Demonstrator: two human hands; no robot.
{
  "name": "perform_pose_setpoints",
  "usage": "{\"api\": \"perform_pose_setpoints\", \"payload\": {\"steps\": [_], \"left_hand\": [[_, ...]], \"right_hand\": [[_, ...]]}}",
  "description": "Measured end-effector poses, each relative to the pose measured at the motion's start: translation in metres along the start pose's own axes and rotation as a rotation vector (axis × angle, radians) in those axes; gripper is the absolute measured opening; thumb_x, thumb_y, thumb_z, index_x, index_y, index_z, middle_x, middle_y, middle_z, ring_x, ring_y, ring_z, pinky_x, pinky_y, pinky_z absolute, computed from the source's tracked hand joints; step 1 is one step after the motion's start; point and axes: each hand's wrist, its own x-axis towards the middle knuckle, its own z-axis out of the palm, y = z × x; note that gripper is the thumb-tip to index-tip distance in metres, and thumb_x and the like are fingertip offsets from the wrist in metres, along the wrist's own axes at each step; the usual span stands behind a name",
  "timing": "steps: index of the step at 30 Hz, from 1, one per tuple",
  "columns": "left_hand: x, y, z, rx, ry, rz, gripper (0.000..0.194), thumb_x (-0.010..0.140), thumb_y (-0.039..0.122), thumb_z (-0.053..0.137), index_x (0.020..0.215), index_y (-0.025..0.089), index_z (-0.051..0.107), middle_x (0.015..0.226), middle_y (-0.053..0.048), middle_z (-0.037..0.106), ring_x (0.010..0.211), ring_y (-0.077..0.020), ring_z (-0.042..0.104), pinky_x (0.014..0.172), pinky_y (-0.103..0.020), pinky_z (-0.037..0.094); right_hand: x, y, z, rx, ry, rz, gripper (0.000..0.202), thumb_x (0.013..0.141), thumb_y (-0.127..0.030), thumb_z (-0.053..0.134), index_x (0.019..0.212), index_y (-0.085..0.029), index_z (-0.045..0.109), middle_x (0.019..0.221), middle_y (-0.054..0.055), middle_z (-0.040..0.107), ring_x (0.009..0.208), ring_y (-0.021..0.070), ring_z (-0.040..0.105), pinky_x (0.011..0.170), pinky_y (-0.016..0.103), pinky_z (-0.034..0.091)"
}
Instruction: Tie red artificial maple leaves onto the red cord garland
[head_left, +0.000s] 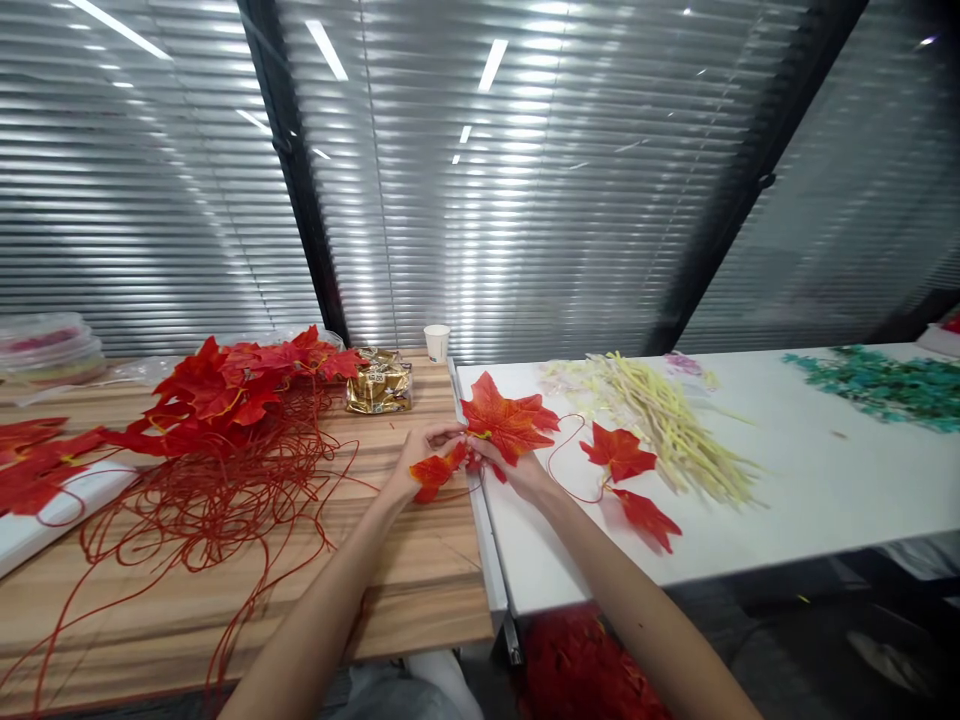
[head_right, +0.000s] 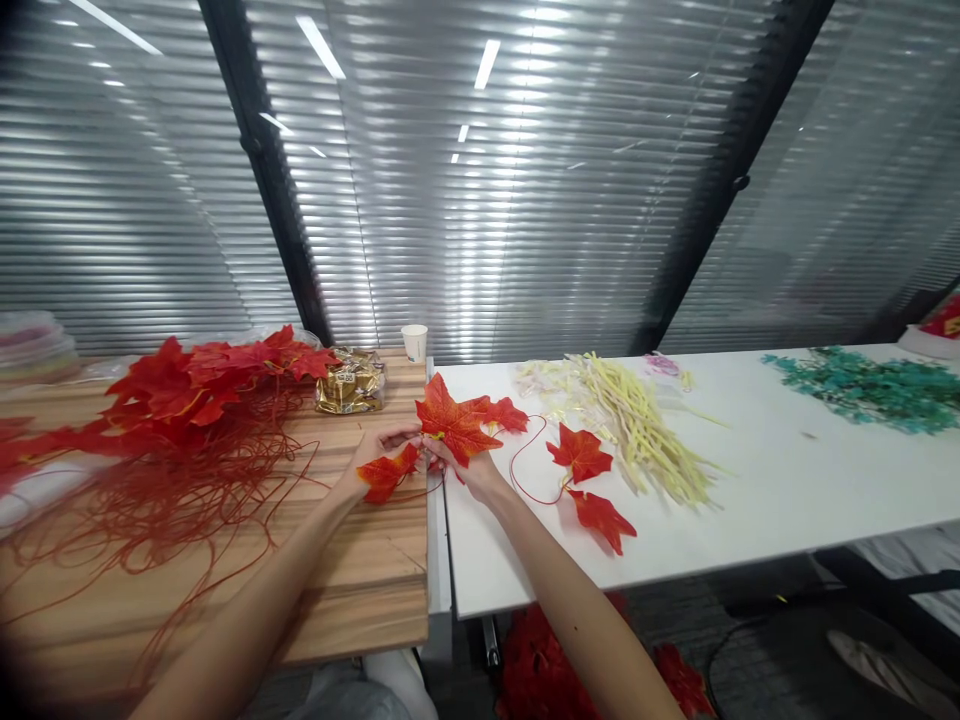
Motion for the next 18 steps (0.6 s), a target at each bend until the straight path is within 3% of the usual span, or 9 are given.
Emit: {"api": "perform_pose_setpoints", "payload": {"steps": [5, 10, 18], "left_hand": [[0.0007, -0.0007, -0.0006, 0.125, 0.059, 0.001, 0.034, 0.070, 0.042, 0.062, 0.083, 0.012, 0.068, 0.084, -0.009, 0.068, 0.072, -0.0176, 0.060, 0.068, -0.028, 0.049], [0.0023, -0.0043, -0.0007, 0.128, 0.082, 0.009, 0.034, 0.064, 0.043, 0.066, 0.080, 0.012, 0.069, 0.082, -0.008, 0.069, 0.072, -0.0190, 0.062, 0.068, -0.029, 0.050], [0.0008, -0.0031, 0.0011, 0.204, 0.118, 0.050, 0.029, 0.068, 0.040, 0.064, 0.078, 0.012, 0.068, 0.082, -0.009, 0.069, 0.071, -0.0183, 0.062, 0.069, -0.029, 0.049]], "right_hand": [[-0.0005, -0.0012, 0.0013, -0.014, 0.092, -0.009, 0.024, 0.062, -0.038, 0.072, 0.071, -0.018, 0.062, 0.068, 0.002, 0.060, 0.060, 0.0138, 0.052, 0.056, 0.027, 0.044], [-0.0011, -0.0011, 0.0029, 0.013, 0.075, 0.005, 0.025, 0.060, -0.039, 0.073, 0.071, -0.018, 0.063, 0.069, 0.003, 0.061, 0.062, 0.0152, 0.054, 0.059, 0.029, 0.046], [-0.0017, -0.0063, 0.0044, 0.027, 0.051, 0.016, 0.021, 0.059, -0.038, 0.073, 0.067, -0.021, 0.064, 0.068, 0.002, 0.061, 0.063, 0.0160, 0.055, 0.061, 0.031, 0.047]]}}
